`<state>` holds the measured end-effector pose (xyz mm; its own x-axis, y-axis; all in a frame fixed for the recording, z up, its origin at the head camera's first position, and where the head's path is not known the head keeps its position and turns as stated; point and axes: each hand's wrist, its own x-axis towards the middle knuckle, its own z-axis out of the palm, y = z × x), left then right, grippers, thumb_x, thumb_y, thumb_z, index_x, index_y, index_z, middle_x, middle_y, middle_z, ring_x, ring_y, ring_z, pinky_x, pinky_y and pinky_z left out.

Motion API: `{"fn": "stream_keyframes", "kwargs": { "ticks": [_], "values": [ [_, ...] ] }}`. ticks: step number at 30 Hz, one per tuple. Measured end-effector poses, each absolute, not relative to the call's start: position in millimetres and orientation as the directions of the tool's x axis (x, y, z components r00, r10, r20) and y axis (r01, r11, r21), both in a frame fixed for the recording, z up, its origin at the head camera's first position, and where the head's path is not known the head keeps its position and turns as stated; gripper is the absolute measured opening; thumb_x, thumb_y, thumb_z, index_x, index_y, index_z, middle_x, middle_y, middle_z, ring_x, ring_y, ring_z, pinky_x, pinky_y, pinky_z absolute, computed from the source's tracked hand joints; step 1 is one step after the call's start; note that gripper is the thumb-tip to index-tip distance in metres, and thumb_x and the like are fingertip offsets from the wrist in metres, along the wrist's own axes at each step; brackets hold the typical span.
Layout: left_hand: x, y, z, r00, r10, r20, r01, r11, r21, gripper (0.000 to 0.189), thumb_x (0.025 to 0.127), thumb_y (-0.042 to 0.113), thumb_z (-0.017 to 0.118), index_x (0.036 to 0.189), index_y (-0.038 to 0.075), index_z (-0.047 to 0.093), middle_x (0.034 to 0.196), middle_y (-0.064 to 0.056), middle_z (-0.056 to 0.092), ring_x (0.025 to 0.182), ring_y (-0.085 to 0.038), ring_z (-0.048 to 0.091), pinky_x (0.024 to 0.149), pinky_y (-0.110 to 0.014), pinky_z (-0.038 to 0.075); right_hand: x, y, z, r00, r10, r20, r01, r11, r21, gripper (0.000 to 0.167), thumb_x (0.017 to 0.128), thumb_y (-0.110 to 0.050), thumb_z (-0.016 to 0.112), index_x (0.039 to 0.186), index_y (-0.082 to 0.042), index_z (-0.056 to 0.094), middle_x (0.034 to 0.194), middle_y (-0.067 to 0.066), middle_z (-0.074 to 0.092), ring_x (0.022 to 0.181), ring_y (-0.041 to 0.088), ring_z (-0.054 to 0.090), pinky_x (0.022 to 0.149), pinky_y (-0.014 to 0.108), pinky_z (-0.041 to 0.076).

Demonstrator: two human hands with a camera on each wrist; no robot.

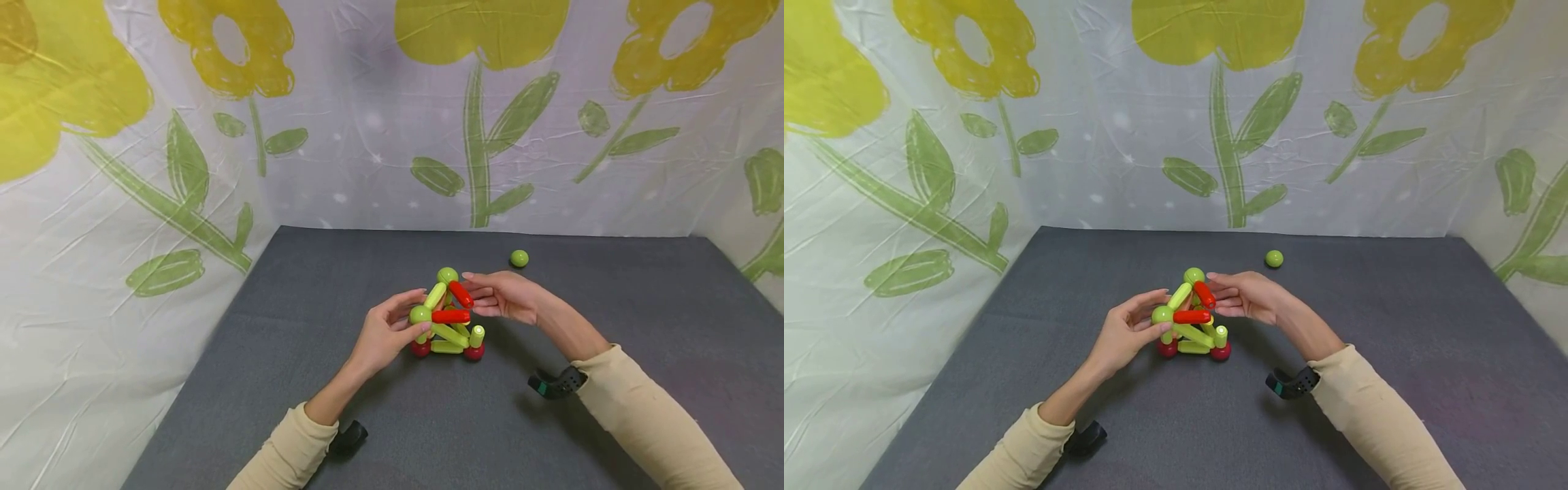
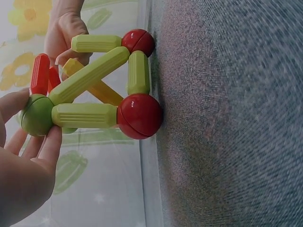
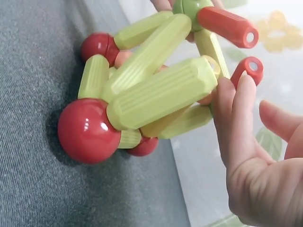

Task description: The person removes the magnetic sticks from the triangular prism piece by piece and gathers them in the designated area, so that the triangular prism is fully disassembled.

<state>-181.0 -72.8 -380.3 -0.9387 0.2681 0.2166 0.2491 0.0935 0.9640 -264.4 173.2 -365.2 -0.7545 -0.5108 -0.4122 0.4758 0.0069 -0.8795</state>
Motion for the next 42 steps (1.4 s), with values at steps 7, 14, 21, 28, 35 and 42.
{"fn": "stream_keyframes", "kwargs": {
  "ticks": [7,14,21,28,35,42],
  "values": [
    [-175.6,-72.0,-373.9,-0.938,0.264,0.223,0.26,0.116,0.959,0.051,0.083,-0.005,0.07,0.131,-0.005,0.053,0.125,-0.019,0.057,0.117,-0.029,0.054,0.094,-0.036,0.046,-265.0,167.2,-366.3,-0.772,-0.458,-0.44,0.464,0.066,-0.883,0.043,0.098,-0.026,0.057,0.126,0.007,0.053,0.093,0.011,0.071,0.074,0.014,0.069,0.071,0.025,0.055],
    [-174.9,-72.0,-374.7,-0.941,0.259,0.216,0.255,0.127,0.959,0.052,0.083,-0.004,0.07,0.132,-0.004,0.052,0.125,-0.018,0.058,0.117,-0.028,0.054,0.094,-0.037,0.046,-266.1,160.0,-365.9,-0.784,-0.43,-0.448,0.443,0.119,-0.889,0.037,0.096,-0.027,0.06,0.116,0.004,0.061,0.092,0.011,0.071,0.074,0.016,0.07,0.071,0.028,0.056],
    [-176.1,-72.7,-373.3,-0.94,0.264,0.218,0.256,0.118,0.96,0.051,0.084,-0.004,0.07,0.132,-0.004,0.052,0.126,-0.018,0.057,0.117,-0.028,0.054,0.094,-0.038,0.046,-266.7,155.2,-360.0,-0.771,-0.446,-0.454,0.445,0.133,-0.886,0.035,0.096,-0.022,0.059,0.117,0.006,0.058,0.083,0.007,0.072,0.068,0.013,0.069,0.067,0.026,0.056],
    [-177.2,-72.9,-374.4,-0.941,0.263,0.213,0.249,0.112,0.962,0.052,0.084,-0.004,0.07,0.132,-0.003,0.052,0.127,-0.017,0.057,0.118,-0.028,0.054,0.096,-0.041,0.045,-267.3,151.2,-359.6,-0.783,-0.432,-0.447,0.433,0.136,-0.891,0.03,0.093,-0.018,0.055,0.114,0.004,0.052,0.079,0.004,0.069,0.066,0.012,0.067,0.061,0.023,0.055],
    [-176.7,-73.1,-374.6,-0.939,0.265,0.218,0.252,0.103,0.962,0.051,0.084,-0.004,0.07,0.132,-0.004,0.052,0.128,-0.019,0.056,0.119,-0.03,0.052,0.097,-0.044,0.044,-269.2,150.8,-362.6,-0.792,-0.425,-0.439,0.427,0.129,-0.895,0.031,0.093,-0.015,0.051,0.115,0.006,0.05,0.075,0.003,0.066,0.063,0.01,0.065,0.064,0.024,0.056],
    [-176.5,-72.9,-375.2,-0.939,0.264,0.219,0.255,0.11,0.961,0.051,0.085,-0.003,0.069,0.132,-0.004,0.052,0.127,-0.018,0.057,0.119,-0.029,0.053,0.096,-0.042,0.044,-269.8,151.3,-363.0,-0.794,-0.417,-0.441,0.407,0.173,-0.897,0.031,0.092,-0.015,0.049,0.115,0.006,0.049,0.074,0.003,0.063,0.062,0.01,0.063,0.065,0.023,0.055]
  ]
}}
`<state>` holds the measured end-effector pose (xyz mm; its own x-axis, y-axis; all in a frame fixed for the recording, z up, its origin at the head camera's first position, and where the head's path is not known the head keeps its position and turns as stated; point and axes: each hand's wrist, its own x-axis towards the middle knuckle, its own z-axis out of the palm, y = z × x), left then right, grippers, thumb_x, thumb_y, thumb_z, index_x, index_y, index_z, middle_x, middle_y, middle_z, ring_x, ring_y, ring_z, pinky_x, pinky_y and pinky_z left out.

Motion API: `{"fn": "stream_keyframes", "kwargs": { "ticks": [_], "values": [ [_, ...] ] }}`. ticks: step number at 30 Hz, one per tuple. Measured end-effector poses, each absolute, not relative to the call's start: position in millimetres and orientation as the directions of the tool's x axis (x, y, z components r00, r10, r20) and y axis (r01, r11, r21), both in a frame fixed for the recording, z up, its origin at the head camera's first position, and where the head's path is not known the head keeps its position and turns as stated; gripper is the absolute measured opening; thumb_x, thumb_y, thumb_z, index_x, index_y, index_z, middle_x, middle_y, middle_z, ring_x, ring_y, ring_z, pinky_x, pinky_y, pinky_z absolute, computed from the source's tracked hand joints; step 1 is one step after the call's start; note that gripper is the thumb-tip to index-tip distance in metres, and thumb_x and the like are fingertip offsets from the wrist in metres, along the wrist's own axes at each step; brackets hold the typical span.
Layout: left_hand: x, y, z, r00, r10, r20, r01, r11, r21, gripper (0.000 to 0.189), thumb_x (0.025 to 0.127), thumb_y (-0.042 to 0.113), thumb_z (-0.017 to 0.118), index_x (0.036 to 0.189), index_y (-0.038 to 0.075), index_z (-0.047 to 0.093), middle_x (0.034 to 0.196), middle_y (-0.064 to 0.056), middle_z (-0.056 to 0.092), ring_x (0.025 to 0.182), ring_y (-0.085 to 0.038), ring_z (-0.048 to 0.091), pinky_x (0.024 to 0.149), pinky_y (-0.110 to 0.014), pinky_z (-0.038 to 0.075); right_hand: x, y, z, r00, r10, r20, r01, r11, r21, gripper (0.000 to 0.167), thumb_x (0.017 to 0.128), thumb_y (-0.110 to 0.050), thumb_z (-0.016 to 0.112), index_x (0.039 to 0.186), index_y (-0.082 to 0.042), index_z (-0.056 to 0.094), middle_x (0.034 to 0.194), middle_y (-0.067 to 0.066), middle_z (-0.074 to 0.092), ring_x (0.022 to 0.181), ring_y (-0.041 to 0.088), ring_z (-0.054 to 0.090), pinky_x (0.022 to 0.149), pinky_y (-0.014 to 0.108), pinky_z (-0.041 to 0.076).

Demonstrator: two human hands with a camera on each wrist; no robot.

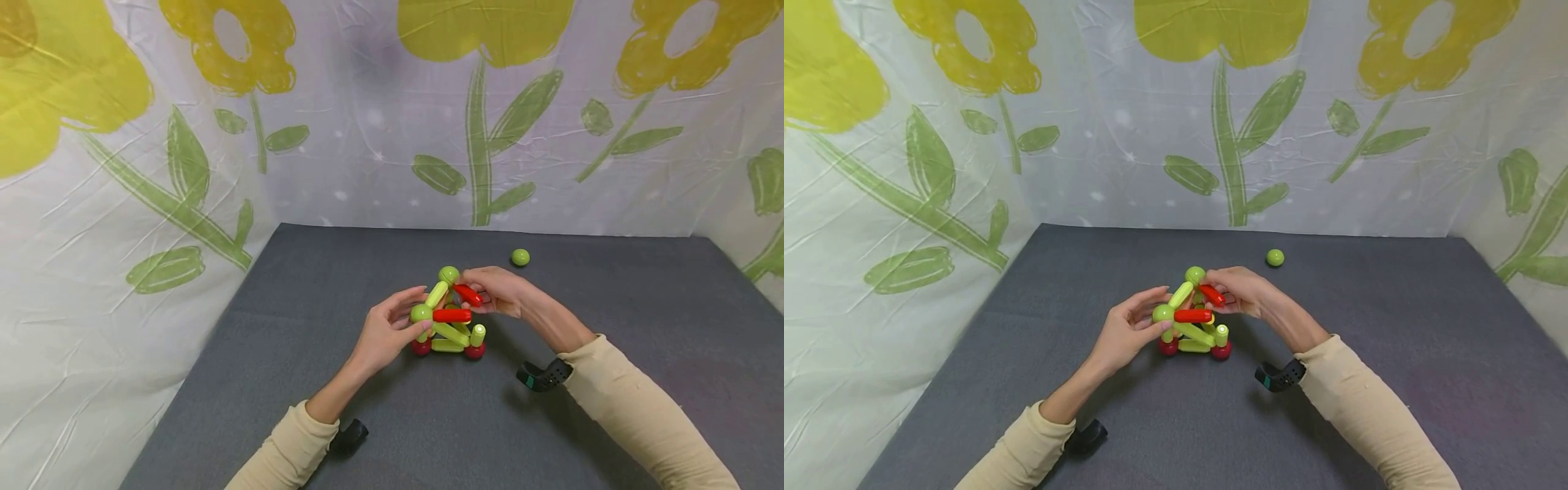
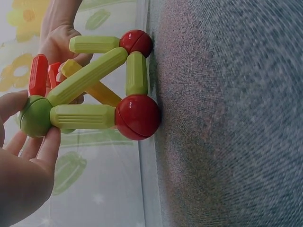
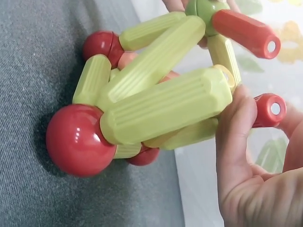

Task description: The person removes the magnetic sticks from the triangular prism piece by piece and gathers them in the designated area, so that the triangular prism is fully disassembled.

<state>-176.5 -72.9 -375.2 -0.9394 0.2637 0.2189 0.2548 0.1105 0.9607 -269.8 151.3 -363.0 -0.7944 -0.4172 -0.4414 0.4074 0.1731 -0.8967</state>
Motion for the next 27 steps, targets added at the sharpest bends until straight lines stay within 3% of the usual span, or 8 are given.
{"fn": "stream_keyframes", "kwargs": {
  "ticks": [8,13,20,23,27],
  "values": [
    [-175.8,-72.5,-375.5,-0.94,0.258,0.224,0.261,0.119,0.958,0.051,0.084,-0.003,0.07,0.132,-0.004,0.052,0.126,-0.017,0.058,0.118,-0.028,0.053,0.096,-0.04,0.045,-268.9,153.7,-363.5,-0.805,-0.404,-0.434,0.376,0.219,-0.901,0.024,0.092,-0.016,0.052,0.106,0.003,0.053,0.087,0.011,0.058,0.062,0.01,0.059,0.061,0.021,0.054],
    [-175.5,-72.2,-374.9,-0.941,0.255,0.221,0.257,0.118,0.959,0.051,0.084,-0.003,0.07,0.132,-0.004,0.052,0.126,-0.018,0.057,0.118,-0.028,0.054,0.096,-0.038,0.045,-268.4,161.8,-363.6,-0.802,-0.401,-0.442,0.355,0.275,-0.893,0.04,0.095,-0.023,0.058,0.124,0.004,0.054,0.09,0.009,0.065,0.07,0.013,0.063,0.063,0.022,0.053],
    [-174.7,-72.1,-374.5,-0.943,0.251,0.218,0.253,0.118,0.96,0.051,0.083,-0.004,0.071,0.132,-0.004,0.053,0.126,-0.019,0.057,0.118,-0.028,0.053,0.096,-0.04,0.045,-268.7,188.2,-372.0,-0.79,-0.461,-0.405,0.348,0.206,-0.914,0.057,0.099,-0.023,0.054,0.143,0.007,0.033,0.115,0.017,0.062,0.091,0.019,0.067,0.08,0.03,0.054],
    [-174.6,-72.0,-374.0,-0.944,0.248,0.215,0.251,0.121,0.96,0.052,0.083,-0.004,0.071,0.131,-0.003,0.053,0.126,-0.018,0.057,0.118,-0.028,0.053,0.096,-0.041,0.045,-269.1,200.4,-378.4,-0.791,-0.473,-0.387,0.367,0.139,-0.92,0.058,0.1,-0.019,0.053,0.144,0.01,0.029,0.116,0.017,0.062,0.094,0.019,0.066,0.087,0.035,0.052],
    [-174.6,-71.6,-373.0,-0.942,0.255,0.219,0.254,0.113,0.961,0.052,0.083,-0.005,0.071,0.131,-0.004,0.052,0.126,-0.019,0.057,0.119,-0.029,0.053,0.096,-0.041,0.044,-270.5,215.7,-386.5,-0.801,-0.448,-0.396,0.401,0.089,-0.912,0.059,0.099,-0.016,0.054,0.144,0.012,0.026,0.105,0.01,0.067,0.091,0.018,0.067,0.09,0.037,0.05]
  ]
}}
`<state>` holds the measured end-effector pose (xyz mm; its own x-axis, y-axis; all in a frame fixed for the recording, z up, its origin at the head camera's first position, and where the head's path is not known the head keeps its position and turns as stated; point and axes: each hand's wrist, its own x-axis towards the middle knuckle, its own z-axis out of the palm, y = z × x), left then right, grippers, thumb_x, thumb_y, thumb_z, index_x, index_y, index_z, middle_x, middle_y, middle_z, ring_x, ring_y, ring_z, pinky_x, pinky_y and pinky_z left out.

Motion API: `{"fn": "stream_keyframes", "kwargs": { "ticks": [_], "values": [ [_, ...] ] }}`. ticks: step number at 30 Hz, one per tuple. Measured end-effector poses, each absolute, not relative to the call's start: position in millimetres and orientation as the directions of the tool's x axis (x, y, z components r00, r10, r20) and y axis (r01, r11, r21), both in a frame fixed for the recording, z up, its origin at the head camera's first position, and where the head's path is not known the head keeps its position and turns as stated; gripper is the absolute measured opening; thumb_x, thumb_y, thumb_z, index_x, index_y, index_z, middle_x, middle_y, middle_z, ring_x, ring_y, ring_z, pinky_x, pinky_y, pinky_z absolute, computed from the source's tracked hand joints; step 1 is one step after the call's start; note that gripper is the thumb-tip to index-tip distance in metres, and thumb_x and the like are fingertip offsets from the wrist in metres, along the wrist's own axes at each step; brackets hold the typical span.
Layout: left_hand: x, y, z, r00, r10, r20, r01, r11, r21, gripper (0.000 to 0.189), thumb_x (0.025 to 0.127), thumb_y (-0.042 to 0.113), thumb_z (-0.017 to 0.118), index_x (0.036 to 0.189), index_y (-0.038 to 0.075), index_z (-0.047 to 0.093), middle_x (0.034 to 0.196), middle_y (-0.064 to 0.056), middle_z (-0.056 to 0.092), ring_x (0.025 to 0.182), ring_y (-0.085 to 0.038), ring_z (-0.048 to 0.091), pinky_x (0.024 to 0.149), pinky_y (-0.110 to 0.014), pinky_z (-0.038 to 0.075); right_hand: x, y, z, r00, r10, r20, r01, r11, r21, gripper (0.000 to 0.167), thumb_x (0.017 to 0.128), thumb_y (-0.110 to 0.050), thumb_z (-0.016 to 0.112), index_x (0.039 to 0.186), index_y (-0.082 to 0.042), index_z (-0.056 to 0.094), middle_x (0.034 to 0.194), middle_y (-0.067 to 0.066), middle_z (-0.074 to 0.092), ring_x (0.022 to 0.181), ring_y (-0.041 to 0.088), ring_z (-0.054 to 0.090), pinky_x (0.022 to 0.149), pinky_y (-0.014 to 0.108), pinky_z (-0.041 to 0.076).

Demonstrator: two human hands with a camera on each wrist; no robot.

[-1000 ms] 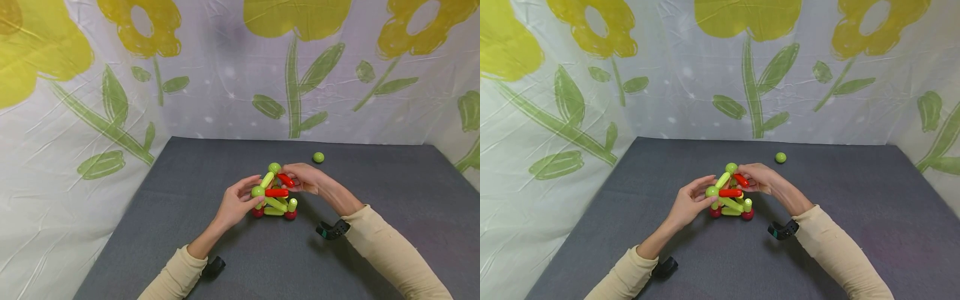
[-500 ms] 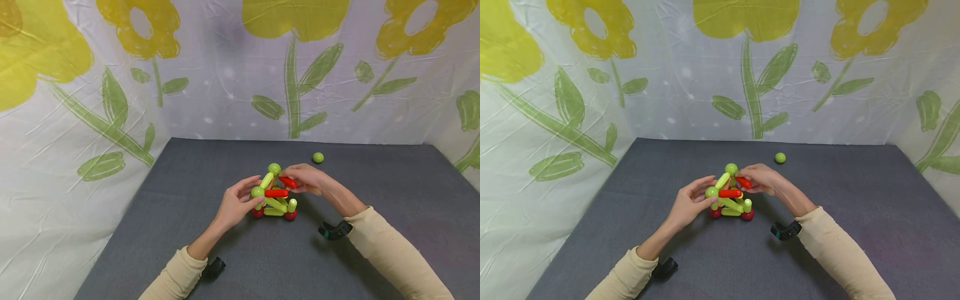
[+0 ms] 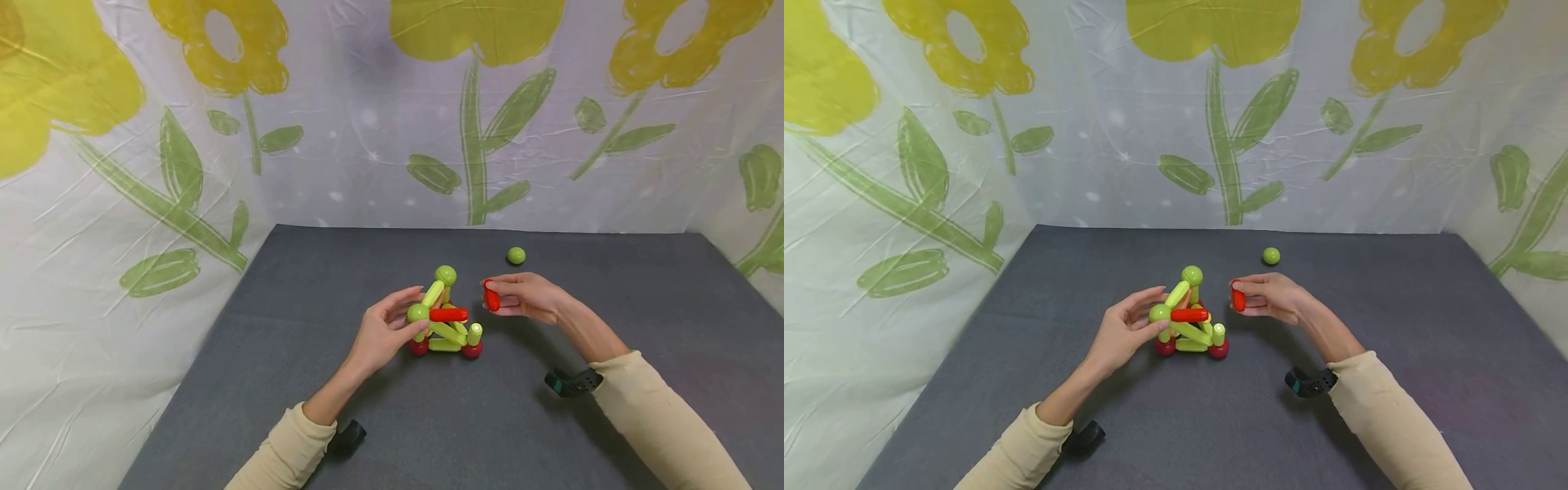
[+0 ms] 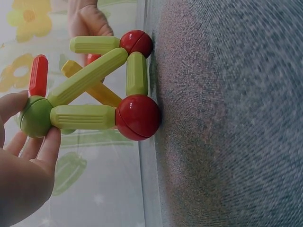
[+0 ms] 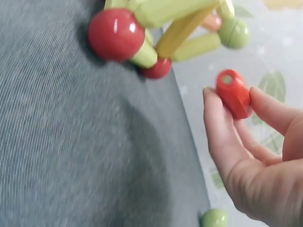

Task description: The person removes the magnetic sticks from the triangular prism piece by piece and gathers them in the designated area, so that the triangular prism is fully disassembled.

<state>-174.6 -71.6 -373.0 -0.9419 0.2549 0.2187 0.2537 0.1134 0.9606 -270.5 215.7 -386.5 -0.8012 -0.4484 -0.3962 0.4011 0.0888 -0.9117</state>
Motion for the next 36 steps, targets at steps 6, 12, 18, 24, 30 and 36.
{"fn": "stream_keyframes", "kwargs": {
  "ticks": [6,12,18,24,30,36],
  "values": [
    [-175.1,-72.0,-373.6,-0.936,0.27,0.225,0.259,0.097,0.961,0.051,0.084,-0.006,0.068,0.132,-0.007,0.05,0.127,-0.022,0.055,0.12,-0.032,0.052,0.096,-0.039,0.045,-275.7,233.7,-395.5,-0.837,-0.374,-0.399,0.433,-0.009,-0.901,0.061,0.098,-0.011,0.055,0.144,0.01,0.022,0.093,0.001,0.068,0.083,0.015,0.068,0.088,0.034,0.051],
    [-184.8,-72.7,-391.5,-0.934,0.26,0.246,0.274,0.077,0.959,0.052,0.083,-0.003,0.071,0.132,-0.001,0.053,0.126,-0.016,0.058,0.118,-0.027,0.054,0.094,-0.033,0.046,-281.4,248.4,-404.3,-0.891,-0.264,-0.369,0.419,-0.167,-0.892,0.05,0.098,-0.006,0.053,0.139,0.006,0.027,0.093,0.002,0.066,0.085,0.015,0.067,0.092,0.034,0.049],
    [-191.0,-73.4,-401.6,-0.94,0.258,0.225,0.252,0.078,0.964,0.055,0.082,-0.003,0.072,0.133,-0.001,0.052,0.128,-0.016,0.057,0.119,-0.026,0.053,0.095,-0.034,0.045,-288.8,259.9,-411.3,-0.91,-0.139,-0.39,0.413,-0.257,-0.874,0.057,0.097,-0.005,0.053,0.145,0.001,0.023,0.089,0.0,0.064,0.082,0.014,0.065,0.089,0.031,0.05],
    [-191.7,-73.7,-403.2,-0.938,0.255,0.236,0.261,0.069,0.963,0.054,0.083,0.0,0.073,0.133,0.003,0.054,0.127,-0.013,0.057,0.119,-0.023,0.053,0.094,-0.032,0.046,-294.2,267.7,-412.0,-0.901,-0.044,-0.431,0.42,-0.336,-0.843,0.049,0.095,-0.003,0.056,0.137,-0.004,0.031,0.084,0.0,0.065,0.08,0.013,0.065,0.087,0.029,0.051],
    [-192.4,-74.8,-404.8,-0.931,0.264,0.251,0.275,0.06,0.959,0.054,0.082,0.001,0.074,0.132,0.005,0.054,0.126,-0.012,0.058,0.118,-0.023,0.054,0.094,-0.031,0.046,-298.0,271.5,-414.0,-0.897,-0.02,-0.442,0.415,-0.387,-0.823,0.063,0.093,0.0,0.058,0.145,-0.005,0.024,0.083,0.0,0.065,0.078,0.013,0.065,0.086,0.028,0.051],
    [-192.6,-75.3,-405.4,-0.928,0.268,0.257,0.279,0.047,0.959,0.055,0.082,0.0,0.074,0.133,0.004,0.054,0.126,-0.012,0.058,0.119,-0.023,0.053,0.094,-0.031,0.047,-302.8,275.1,-418.2,-0.884,0.035,-0.466,0.418,-0.386,-0.822,0.069,0.092,0.0,0.06,0.149,-0.006,0.022,0.082,-0.001,0.063,0.075,0.011,0.065,0.081,0.027,0.053]
  ]
}}
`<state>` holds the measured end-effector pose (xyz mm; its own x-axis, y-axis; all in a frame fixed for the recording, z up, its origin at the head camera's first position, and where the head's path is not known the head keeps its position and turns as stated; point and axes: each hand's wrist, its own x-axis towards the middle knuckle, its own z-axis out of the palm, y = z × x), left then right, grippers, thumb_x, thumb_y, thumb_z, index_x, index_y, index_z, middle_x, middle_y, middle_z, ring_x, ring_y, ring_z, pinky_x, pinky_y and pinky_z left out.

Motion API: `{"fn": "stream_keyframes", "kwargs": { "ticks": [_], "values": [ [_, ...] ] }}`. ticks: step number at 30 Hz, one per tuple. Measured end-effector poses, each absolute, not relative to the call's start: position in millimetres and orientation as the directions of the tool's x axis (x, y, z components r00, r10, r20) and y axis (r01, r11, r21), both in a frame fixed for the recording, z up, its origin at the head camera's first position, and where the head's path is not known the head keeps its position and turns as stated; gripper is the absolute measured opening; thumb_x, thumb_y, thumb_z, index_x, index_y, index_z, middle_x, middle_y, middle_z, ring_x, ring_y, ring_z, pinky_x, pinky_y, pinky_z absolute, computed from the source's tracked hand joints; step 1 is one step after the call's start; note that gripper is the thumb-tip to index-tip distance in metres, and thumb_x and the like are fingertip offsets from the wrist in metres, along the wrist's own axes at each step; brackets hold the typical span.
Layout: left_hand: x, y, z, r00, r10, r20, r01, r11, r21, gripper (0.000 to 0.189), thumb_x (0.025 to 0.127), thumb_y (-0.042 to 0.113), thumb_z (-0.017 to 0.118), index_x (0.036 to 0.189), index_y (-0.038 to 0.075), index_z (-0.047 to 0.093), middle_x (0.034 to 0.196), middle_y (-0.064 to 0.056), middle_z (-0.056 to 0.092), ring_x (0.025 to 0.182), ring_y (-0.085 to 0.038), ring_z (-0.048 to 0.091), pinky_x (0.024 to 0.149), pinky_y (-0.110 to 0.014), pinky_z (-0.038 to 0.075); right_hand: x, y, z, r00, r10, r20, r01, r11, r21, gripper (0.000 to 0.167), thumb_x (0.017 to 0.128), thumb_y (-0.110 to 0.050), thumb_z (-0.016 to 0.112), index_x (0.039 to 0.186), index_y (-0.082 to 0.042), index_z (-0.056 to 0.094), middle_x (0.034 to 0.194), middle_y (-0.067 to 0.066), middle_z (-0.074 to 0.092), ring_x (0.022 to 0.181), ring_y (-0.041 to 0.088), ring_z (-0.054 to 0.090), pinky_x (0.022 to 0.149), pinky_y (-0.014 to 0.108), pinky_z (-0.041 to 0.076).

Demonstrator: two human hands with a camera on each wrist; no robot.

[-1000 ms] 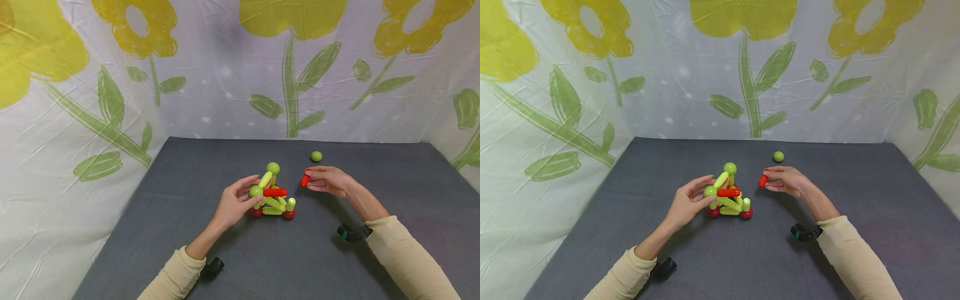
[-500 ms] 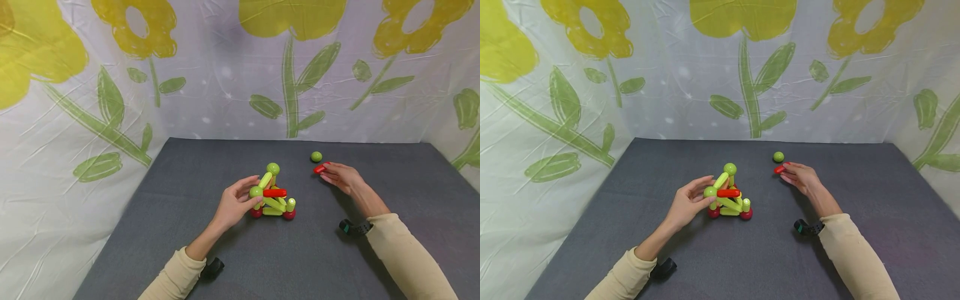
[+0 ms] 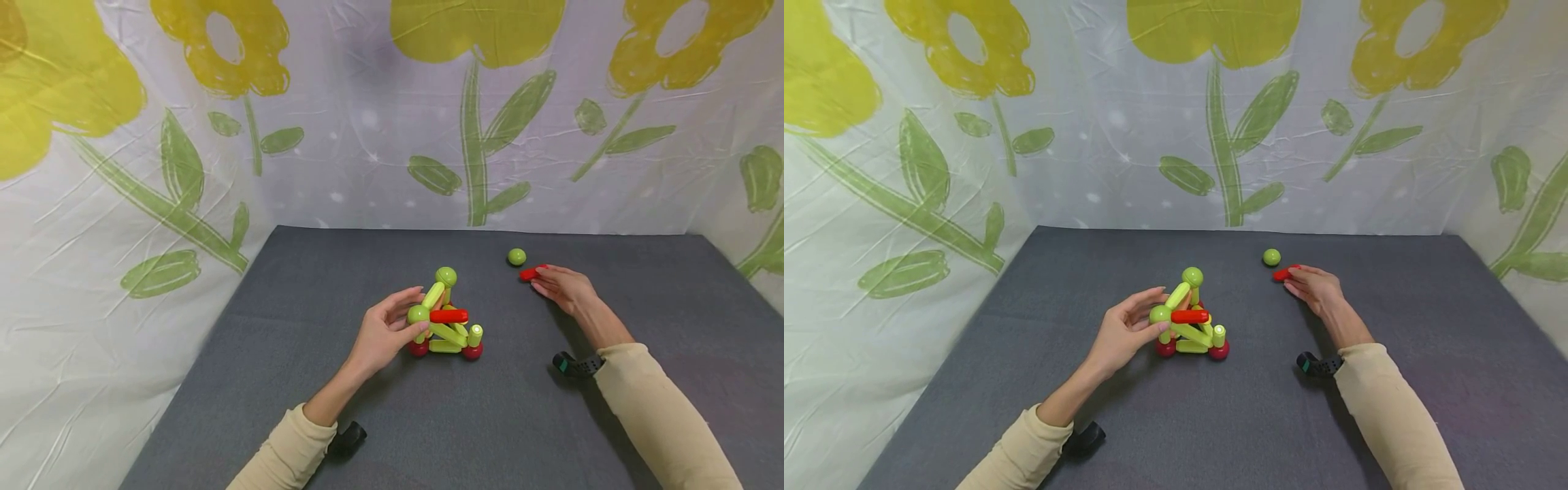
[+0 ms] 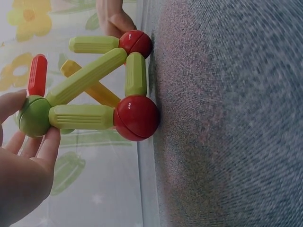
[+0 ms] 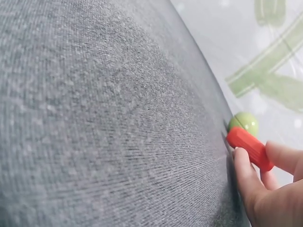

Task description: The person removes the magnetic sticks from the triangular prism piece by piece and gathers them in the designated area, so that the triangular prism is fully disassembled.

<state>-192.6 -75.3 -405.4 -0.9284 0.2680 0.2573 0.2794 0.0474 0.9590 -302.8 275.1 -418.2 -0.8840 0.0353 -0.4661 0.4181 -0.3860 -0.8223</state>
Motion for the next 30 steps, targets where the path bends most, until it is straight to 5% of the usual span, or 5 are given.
{"fn": "stream_keyframes", "kwargs": {
  "ticks": [6,13,20,26,30],
  "values": [
    [-191.9,-75.2,-404.0,-0.929,0.269,0.255,0.275,0.037,0.961,0.055,0.082,-0.001,0.074,0.133,0.004,0.054,0.127,-0.012,0.058,0.119,-0.023,0.053,0.093,-0.031,0.047,-307.1,275.3,-418.8,-0.859,0.126,-0.497,0.42,-0.382,-0.823,0.07,0.091,0.001,0.06,0.151,-0.009,0.025,0.099,0.001,0.054,0.074,0.011,0.063,0.082,0.026,0.053],
    [-191.4,-75.1,-404.0,-0.931,0.269,0.247,0.266,0.036,0.963,0.056,0.082,-0.002,0.073,0.134,0.004,0.053,0.127,-0.014,0.057,0.12,-0.024,0.052,0.093,-0.03,0.047,-309.0,275.8,-416.7,-0.826,0.184,-0.533,0.458,-0.332,-0.825,0.064,0.092,0.001,0.059,0.149,-0.006,0.03,0.07,-0.001,0.064,0.066,0.011,0.065,0.072,0.026,0.056],
    [-191.2,-74.5,-404.8,-0.931,0.266,0.248,0.266,0.034,0.963,0.056,0.082,-0.003,0.073,0.134,0.001,0.052,0.127,-0.015,0.057,0.119,-0.025,0.053,0.093,-0.03,0.047,-312.6,281.9,-416.5,-0.797,0.152,-0.585,0.525,-0.305,-0.794,0.054,0.095,-0.002,0.056,0.144,-0.005,0.034,0.065,0.003,0.065,0.063,0.012,0.066,0.071,0.025,0.056],
    [-191.5,-74.0,-404.7,-0.931,0.269,0.249,0.268,0.035,0.963,0.055,0.082,-0.003,0.073,0.133,0.0,0.052,0.127,-0.014,0.057,0.119,-0.025,0.053,0.093,-0.031,0.046,-313.4,295.1,-414.0,-0.787,0.025,-0.616,0.569,-0.354,-0.742,0.008,0.096,0.0,0.052,0.098,-0.004,0.059,0.068,0.009,0.067,0.066,0.015,0.067,0.073,0.026,0.056],
    [-191.0,-74.1,-403.5,-0.931,0.263,0.253,0.271,0.034,0.962,0.055,0.082,-0.002,0.073,0.133,0.003,0.054,0.127,-0.013,0.057,0.119,-0.024,0.053,0.093,-0.032,0.046,-315.7,299.1,-413.2,-0.789,-0.018,-0.615,0.586,-0.326,-0.742,0.031,0.097,-0.001,0.05,0.069,-0.007,0.064,0.068,0.01,0.067,0.066,0.016,0.068,0.074,0.027,0.055]
  ]
}}
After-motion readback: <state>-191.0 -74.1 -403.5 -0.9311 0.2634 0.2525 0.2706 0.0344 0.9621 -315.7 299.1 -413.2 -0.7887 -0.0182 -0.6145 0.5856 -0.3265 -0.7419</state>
